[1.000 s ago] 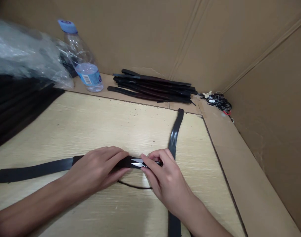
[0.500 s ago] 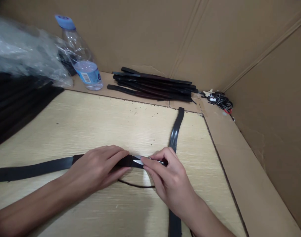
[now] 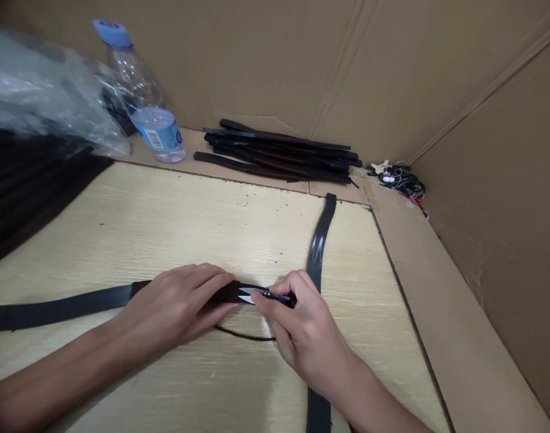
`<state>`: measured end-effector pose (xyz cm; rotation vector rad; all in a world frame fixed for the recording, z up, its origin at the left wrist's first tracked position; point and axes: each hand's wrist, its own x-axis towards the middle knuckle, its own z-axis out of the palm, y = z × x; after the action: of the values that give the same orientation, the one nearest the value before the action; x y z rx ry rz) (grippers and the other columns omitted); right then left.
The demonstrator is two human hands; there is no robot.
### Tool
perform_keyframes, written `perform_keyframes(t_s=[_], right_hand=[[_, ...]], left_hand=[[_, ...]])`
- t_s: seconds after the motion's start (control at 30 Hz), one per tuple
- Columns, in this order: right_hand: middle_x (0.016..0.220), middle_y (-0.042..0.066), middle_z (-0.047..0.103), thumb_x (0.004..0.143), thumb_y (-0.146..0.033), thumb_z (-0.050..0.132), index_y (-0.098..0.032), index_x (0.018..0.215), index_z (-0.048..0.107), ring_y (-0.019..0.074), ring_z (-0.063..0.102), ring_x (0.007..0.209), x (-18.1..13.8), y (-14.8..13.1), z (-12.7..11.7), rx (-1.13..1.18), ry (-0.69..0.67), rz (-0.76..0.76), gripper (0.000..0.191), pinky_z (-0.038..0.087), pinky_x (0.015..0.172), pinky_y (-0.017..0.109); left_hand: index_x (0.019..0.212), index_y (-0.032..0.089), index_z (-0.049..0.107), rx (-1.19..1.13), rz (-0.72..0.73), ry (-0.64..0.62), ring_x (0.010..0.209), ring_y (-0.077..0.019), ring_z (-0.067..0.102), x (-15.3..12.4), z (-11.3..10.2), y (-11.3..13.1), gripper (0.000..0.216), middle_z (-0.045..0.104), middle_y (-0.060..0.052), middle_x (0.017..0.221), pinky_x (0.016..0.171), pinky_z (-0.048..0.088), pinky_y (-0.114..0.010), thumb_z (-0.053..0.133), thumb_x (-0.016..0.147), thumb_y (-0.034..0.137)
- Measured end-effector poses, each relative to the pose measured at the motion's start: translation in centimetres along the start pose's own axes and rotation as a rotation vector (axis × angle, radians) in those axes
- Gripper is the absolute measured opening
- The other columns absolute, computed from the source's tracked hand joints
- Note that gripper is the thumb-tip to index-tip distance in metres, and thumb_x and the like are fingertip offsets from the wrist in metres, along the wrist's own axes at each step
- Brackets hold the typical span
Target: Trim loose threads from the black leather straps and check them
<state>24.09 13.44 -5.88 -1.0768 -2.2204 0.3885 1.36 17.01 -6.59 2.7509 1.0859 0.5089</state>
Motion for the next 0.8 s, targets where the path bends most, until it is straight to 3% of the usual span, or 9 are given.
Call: perform_keyframes(t_s=[0.8], right_hand=[[0.091,0.006,0.048,0.087,-0.001,0.051,-0.02,0.115,0.064,0.0174,0.051,0.081,0.01,0.22,0.2,0.03,0.003,-0.032,0.036,0.048,0.062,0.029]], left_hand=[[0.094,0.013,0.062,-0.01,0.014,0.011,0.071,-0.0251,0.066,0.04,0.02,-0.08,0.023,0.068,-0.009,0.082,0.06,0.055,-0.038,0.051,0.092,0.034]])
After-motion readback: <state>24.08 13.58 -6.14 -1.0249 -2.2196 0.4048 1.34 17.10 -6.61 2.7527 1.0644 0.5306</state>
